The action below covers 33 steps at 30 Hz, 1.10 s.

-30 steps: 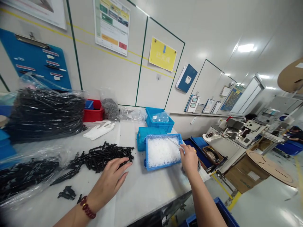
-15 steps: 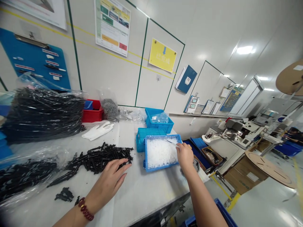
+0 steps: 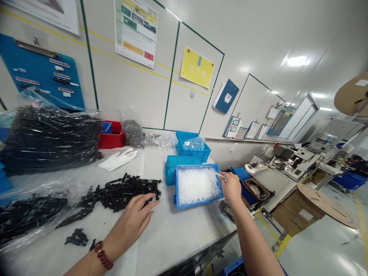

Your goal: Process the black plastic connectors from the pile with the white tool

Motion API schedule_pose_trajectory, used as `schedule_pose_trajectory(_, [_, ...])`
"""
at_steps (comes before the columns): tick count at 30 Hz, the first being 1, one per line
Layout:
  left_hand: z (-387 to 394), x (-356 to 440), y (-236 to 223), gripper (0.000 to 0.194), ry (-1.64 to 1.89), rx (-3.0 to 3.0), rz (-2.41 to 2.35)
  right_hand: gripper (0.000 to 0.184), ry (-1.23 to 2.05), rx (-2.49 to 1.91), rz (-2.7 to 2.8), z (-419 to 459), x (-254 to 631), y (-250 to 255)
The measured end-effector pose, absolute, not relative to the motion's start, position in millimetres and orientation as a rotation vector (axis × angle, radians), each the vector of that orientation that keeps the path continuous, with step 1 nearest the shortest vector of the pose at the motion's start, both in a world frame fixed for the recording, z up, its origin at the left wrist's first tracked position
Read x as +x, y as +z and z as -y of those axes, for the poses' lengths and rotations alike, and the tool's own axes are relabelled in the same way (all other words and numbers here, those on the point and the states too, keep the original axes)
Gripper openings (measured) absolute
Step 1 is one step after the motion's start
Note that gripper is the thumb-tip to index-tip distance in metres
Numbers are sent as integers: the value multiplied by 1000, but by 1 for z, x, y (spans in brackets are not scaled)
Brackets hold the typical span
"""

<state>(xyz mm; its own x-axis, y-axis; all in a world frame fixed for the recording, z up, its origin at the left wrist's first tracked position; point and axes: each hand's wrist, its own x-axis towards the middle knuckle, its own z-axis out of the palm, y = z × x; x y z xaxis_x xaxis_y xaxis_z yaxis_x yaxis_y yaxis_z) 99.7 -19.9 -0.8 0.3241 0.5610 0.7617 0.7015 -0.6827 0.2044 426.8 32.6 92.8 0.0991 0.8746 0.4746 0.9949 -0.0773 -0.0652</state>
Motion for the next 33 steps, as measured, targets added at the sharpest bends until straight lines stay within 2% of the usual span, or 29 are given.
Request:
schedule_pose_trajectory(16, [20, 98, 1, 30, -1281, -2423, 1172, 21, -614, -2074, 1968, -35, 418, 105])
schedule_pose_trajectory(33, [19, 98, -1, 30, -1282, -2434, 1179, 22, -469, -2028, 1994, -47, 407, 103])
